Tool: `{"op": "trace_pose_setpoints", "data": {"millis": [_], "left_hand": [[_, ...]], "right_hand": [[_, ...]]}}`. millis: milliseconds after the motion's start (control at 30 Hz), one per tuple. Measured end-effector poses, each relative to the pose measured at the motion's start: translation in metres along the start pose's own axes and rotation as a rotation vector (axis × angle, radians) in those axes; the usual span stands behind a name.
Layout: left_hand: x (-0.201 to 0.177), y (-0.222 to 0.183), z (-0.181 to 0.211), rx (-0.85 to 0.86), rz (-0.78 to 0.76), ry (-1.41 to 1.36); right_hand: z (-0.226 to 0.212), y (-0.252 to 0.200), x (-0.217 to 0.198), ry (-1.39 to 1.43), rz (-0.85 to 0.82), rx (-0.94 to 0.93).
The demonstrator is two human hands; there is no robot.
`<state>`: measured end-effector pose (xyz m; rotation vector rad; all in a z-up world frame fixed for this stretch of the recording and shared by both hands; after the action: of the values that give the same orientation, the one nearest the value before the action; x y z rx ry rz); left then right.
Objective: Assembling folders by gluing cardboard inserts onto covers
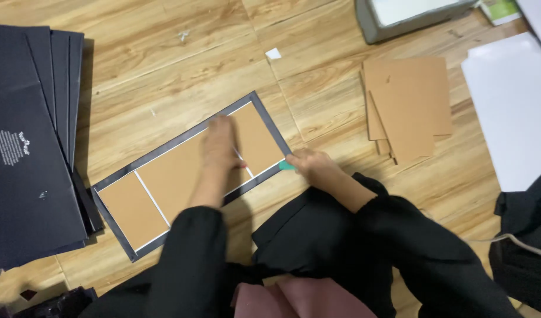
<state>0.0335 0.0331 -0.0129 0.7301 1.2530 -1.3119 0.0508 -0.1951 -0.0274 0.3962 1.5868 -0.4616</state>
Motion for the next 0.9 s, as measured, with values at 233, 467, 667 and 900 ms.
{"op": "trace_pose_setpoints", "data": {"millis": [233,467,667,900], "left_hand": [[-0.049,-0.074,-0.111,-0.392,-0.057,-0.085],[-0.035,-0.043,-0.12,-0.331,-0.19,0.101],[-0.161,-0.079,-0.072,-0.103,-0.258,-0.099],[-0.332,-0.114,-0.109,-0.157,0.083,0.59]], "right_hand": [[0.042,-0.026,-0.013,0.568,-0.409,0.617],[0.102,-0.042,0.02,0.598,-0.318,0.949],[0.127,-0.051,0.02,0.5,0.005,1.074],[0.115,-0.039,0.018,0.628,0.039,1.022]]}}
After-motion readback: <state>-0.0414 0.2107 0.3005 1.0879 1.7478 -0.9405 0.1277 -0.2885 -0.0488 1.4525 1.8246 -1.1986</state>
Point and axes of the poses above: each hand's wrist, its own y-axis towards the middle knuckle, its own x-axis out of the palm, z = x × y, the point moved 5 cm from there along y, towards the middle knuckle
